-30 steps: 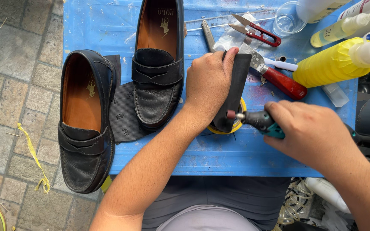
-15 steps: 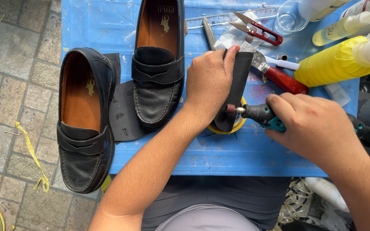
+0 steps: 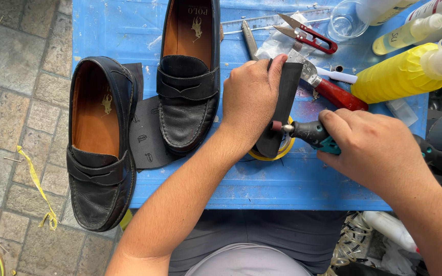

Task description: The person uses a rotary tool to grind and smooth the edges of a black shoe insole. They hold the insole with one hand and operate the tool with the other, working along the perimeter and then the surface of the insole.

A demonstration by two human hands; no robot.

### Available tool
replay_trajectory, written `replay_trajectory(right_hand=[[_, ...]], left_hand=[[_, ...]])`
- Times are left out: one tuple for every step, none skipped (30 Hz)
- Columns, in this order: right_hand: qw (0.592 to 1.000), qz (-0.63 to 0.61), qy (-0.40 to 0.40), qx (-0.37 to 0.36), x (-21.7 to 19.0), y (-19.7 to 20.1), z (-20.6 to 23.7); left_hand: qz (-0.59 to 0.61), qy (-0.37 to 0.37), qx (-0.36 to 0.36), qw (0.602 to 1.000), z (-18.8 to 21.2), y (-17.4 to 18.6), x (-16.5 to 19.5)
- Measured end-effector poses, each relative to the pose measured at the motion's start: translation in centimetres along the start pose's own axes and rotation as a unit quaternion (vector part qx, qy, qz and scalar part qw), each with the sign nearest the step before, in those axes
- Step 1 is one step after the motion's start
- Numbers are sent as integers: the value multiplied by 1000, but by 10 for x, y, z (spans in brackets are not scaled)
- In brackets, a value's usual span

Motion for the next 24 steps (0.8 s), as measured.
replay_trajectory(right_hand=[[1000, -7, 8, -17, -1, -1, 1], [999, -15, 18, -35, -4, -3, 2], [998, -23, 30, -52, -7, -5, 4], [997, -37, 43, -50, -10, -6, 5], [996, -49, 55, -47, -12, -6, 7], [995, -62, 68, -43, -13, -6, 8], [996, -59, 54, -33, -12, -5, 7], [997, -56, 40, -25, -9, -4, 7], [998, -54, 26, -18, -7, -4, 6], [999, -36, 23, -8, -5, -3, 4], [1000, -17, 21, 3, -2, -3, 2], [1000, 2, 17, 14, -1, -2, 2], [1000, -5, 14, -4, -1, -3, 2], [1000, -11, 10, -22, -2, -5, 3], [999, -17, 7, -39, -3, -6, 3], [998, -30, 29, -47, -6, -7, 4], [996, -43, 52, -55, -11, -8, 6], [994, -53, 73, -63, -13, -8, 8], [994, -61, 68, -52, -13, -7, 8], [995, -69, 63, -42, -12, -5, 7], [995, -78, 58, -34, -11, -4, 7], [997, -59, 34, -32, -9, -3, 7], [999, -40, 10, -29, -5, -2, 5], [999, -19, -14, -23, -1, -1, 2]], left_hand=[[-4, -8, 10, 1000, 0, 1, 1], [-2, -5, 4, 1000, -1, 1, 1], [0, 0, -2, 1000, -1, 1, 1], [2, 4, -7, 1000, -1, 1, 0], [3, 1, -4, 1000, -1, 2, 1], [3, -2, -1, 1000, 0, 1, 1], [3, -3, 3, 1000, 0, 1, 2], [5, 3, -1, 1000, 0, 1, 1], [6, 8, -6, 1000, 0, 1, 1], [8, 11, -11, 1000, 0, 0, 1], [13, 13, -11, 1000, 0, 0, 1], [19, 15, -13, 1000, 1, 1, 0], [25, 17, -15, 999, 1, 1, 0], [23, 11, -7, 1000, 1, 1, 1], [20, 5, 1, 1000, 0, 1, 1], [15, 2, 9, 1000, -1, 2, 0], [15, 0, 12, 1000, 0, 4, -1], [18, -2, 15, 1000, 0, 5, -1], [21, -5, 19, 1000, 0, 5, -1], [17, -3, 14, 1000, 0, 4, -1], [11, 0, 9, 1000, -1, 4, -1], [6, 4, 4, 1000, 0, 3, -1], [14, 7, 2, 1000, 0, 3, -1], [21, 8, 1, 1000, 0, 3, -2]])
Point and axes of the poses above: each hand's wrist, its own z-axis away from the middle knuckle, its own y-axis out of the back of the hand, x = y × z, the point moved 2 cm from there along -z, towards the middle knuckle, and after that the axes turned 5 degrees about -y, right-handed, at the moved point
